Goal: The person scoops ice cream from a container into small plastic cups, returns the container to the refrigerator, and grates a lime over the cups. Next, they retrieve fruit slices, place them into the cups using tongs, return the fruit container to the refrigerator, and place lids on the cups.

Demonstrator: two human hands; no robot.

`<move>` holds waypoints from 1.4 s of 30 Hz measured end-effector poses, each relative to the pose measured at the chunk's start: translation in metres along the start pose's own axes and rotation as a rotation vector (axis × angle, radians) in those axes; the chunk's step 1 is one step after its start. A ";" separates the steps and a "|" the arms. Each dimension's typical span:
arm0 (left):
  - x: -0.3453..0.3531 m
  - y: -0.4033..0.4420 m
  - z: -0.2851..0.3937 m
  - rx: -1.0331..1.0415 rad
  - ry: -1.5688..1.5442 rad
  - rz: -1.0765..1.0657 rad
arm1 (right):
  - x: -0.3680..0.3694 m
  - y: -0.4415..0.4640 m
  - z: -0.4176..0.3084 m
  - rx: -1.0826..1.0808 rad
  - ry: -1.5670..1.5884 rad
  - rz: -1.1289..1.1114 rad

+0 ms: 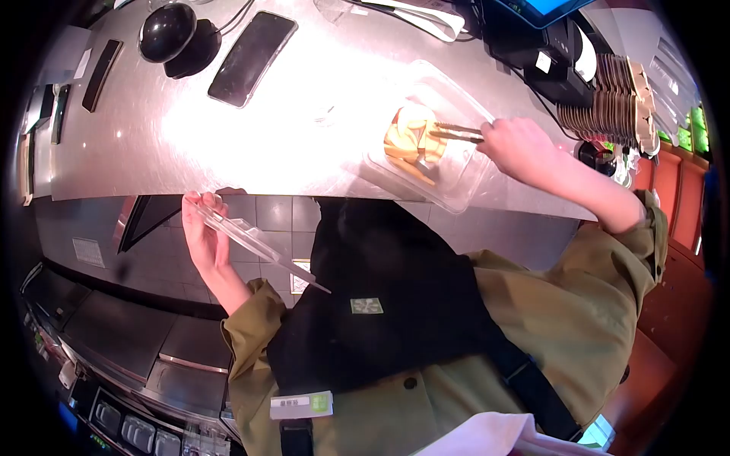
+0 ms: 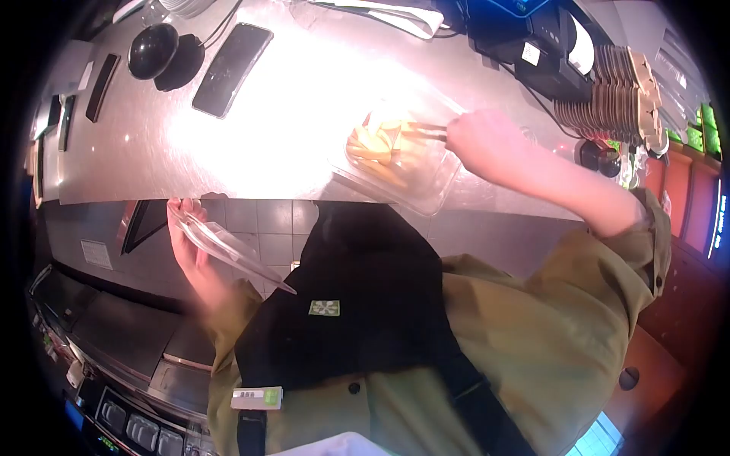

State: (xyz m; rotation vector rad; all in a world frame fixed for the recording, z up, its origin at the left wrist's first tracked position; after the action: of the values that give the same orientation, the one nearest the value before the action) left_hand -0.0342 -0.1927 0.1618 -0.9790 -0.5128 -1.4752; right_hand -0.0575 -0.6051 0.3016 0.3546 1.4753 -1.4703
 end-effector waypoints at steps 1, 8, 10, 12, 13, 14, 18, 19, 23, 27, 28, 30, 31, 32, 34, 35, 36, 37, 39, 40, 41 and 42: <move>-0.001 -0.001 0.002 0.014 0.000 -0.004 | -0.001 0.005 0.002 0.010 0.069 0.009; -0.008 -0.010 0.010 0.057 -0.040 -0.088 | -0.005 0.025 -0.003 0.024 -0.018 -0.177; -0.015 -0.015 0.011 0.061 -0.060 -0.057 | -0.004 0.026 0.000 0.064 0.011 -0.168; -0.021 -0.019 0.010 0.065 -0.075 -0.034 | -0.007 0.028 -0.001 0.089 0.035 -0.192; -0.022 -0.019 0.010 0.072 -0.080 -0.026 | -0.011 0.031 -0.001 0.094 0.043 -0.218; -0.024 -0.020 0.009 0.078 -0.085 -0.017 | -0.014 0.034 -0.001 0.098 0.050 -0.243; -0.025 -0.017 0.008 0.063 -0.074 -0.047 | -0.004 0.036 0.001 0.091 0.018 -0.177; -0.026 -0.017 0.008 0.061 -0.086 -0.041 | -0.005 0.034 0.002 0.089 0.017 -0.147; -0.027 -0.014 0.010 0.054 -0.105 -0.060 | -0.014 0.021 0.013 0.097 0.107 -0.159; -0.032 -0.012 0.010 0.053 -0.104 -0.070 | -0.015 0.000 0.029 0.126 0.235 -0.120; -0.033 -0.012 0.010 0.050 -0.103 -0.073 | -0.017 -0.004 0.030 0.116 0.277 -0.103; -0.033 -0.011 0.008 0.044 -0.100 -0.058 | -0.017 -0.008 0.032 0.133 0.383 -0.091; -0.032 -0.011 0.006 0.040 -0.099 -0.040 | -0.014 -0.009 0.031 0.160 0.448 -0.097; -0.031 -0.010 0.005 0.037 -0.096 -0.020 | -0.011 -0.009 0.030 0.185 0.513 -0.102; -0.024 -0.007 0.007 0.020 -0.088 -0.047 | -0.011 -0.013 0.030 0.152 0.438 0.073; -0.021 -0.006 0.007 0.011 -0.082 -0.059 | -0.012 -0.014 0.029 0.134 0.400 0.160; -0.019 -0.006 0.007 0.007 -0.072 -0.064 | -0.010 -0.016 0.027 0.153 0.498 0.045; -0.018 -0.006 0.006 0.000 -0.072 -0.055 | 0.008 -0.018 0.028 0.020 0.271 0.131; -0.016 -0.005 0.005 -0.013 -0.076 -0.038 | 0.004 -0.021 0.023 0.113 0.229 0.101; -0.015 -0.006 0.004 -0.011 -0.073 -0.032 | 0.000 -0.022 0.025 0.104 0.287 0.123; -0.013 -0.006 0.004 -0.011 -0.068 -0.026 | -0.003 -0.023 0.026 0.095 0.349 0.143; -0.013 -0.006 0.004 -0.009 -0.063 -0.021 | -0.008 -0.025 0.028 0.087 0.409 0.166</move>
State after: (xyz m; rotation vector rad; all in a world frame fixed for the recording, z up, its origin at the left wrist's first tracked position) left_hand -0.0395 -0.1812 0.1552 -1.0318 -0.5640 -1.4704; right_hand -0.0613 -0.6317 0.3286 0.8515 1.6549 -1.3825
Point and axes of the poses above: each hand's wrist, its own y-axis towards the middle knuckle, its own x-axis out of the palm, z = x × y, the point moved 3 cm from there along y, towards the middle knuckle, and after that the axes turned 8 degrees about -y, right-handed, at the moved point
